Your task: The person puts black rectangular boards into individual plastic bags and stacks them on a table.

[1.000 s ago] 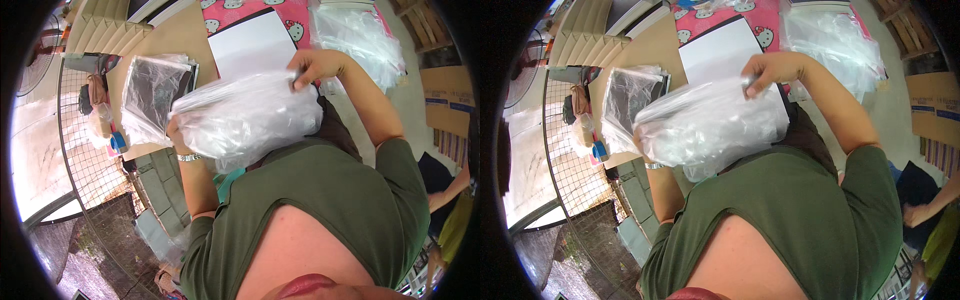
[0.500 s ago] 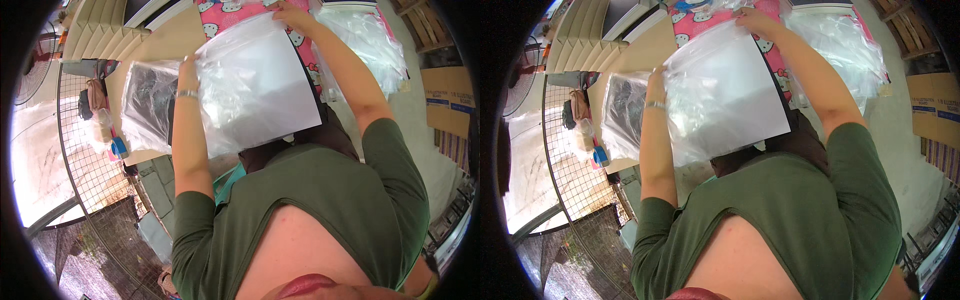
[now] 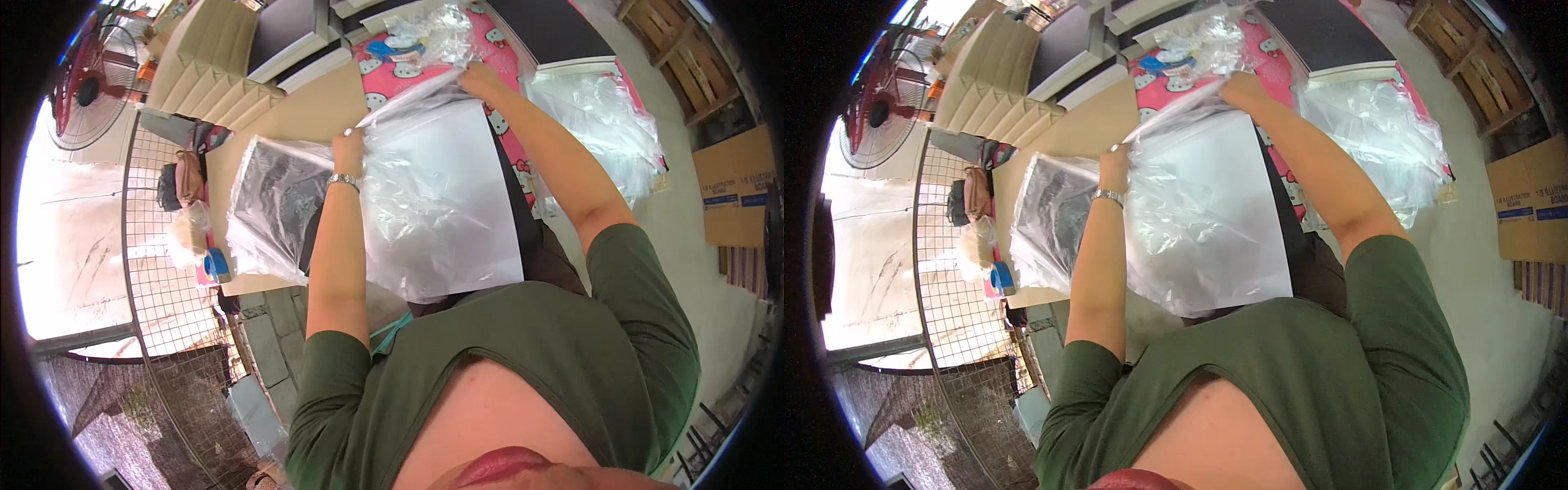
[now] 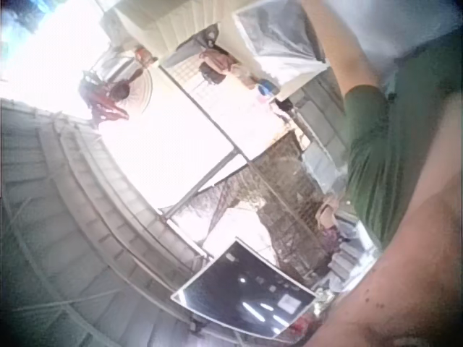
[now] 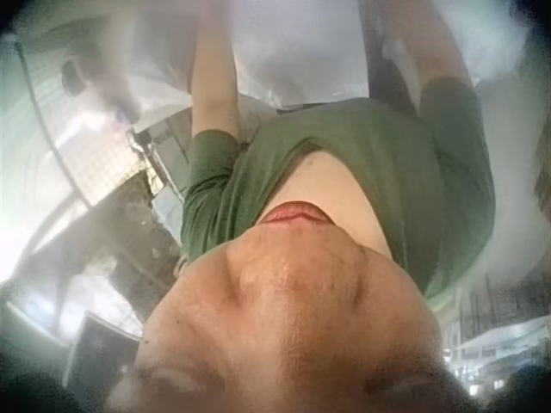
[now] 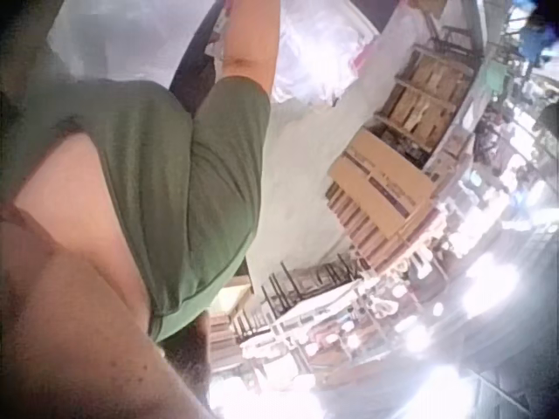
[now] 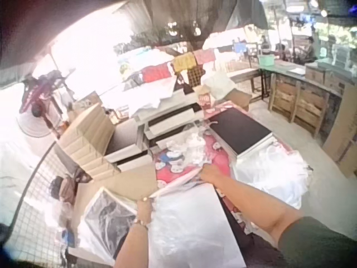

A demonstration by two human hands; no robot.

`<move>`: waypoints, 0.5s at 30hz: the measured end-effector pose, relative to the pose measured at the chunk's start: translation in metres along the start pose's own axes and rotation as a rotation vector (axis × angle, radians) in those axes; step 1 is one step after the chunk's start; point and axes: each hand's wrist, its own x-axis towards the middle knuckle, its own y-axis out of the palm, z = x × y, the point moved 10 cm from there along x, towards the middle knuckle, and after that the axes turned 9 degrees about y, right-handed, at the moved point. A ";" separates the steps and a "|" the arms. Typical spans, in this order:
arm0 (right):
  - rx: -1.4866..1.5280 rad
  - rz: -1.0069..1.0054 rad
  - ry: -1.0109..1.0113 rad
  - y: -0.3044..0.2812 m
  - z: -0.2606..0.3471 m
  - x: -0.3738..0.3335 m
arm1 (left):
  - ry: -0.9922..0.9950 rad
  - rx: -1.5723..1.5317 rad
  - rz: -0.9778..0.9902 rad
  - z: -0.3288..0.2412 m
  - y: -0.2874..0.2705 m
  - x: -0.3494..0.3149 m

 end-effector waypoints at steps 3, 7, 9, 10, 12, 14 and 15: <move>-0.331 0.115 -0.023 0.011 -0.040 -0.005 | 0.069 -0.071 0.119 -0.067 0.020 -0.007; 0.809 0.350 0.580 -0.014 -0.009 -0.038 | -0.049 -0.134 0.133 -0.100 -0.047 -0.037; 1.170 0.464 0.542 -0.059 0.002 -0.034 | -0.107 -0.305 0.155 -0.126 -0.063 -0.045; 1.230 0.494 0.463 -0.095 0.034 -0.045 | -0.109 -0.387 0.113 -0.141 -0.088 -0.055; 1.248 0.620 0.212 -0.179 0.085 -0.071 | -0.060 -0.548 0.170 -0.189 -0.120 -0.076; 1.333 0.636 0.022 -0.229 0.098 -0.095 | -0.056 -0.587 0.189 -0.229 -0.121 -0.110; 1.314 0.639 0.008 -0.240 0.102 -0.110 | -0.057 -0.600 0.188 -0.235 -0.124 -0.122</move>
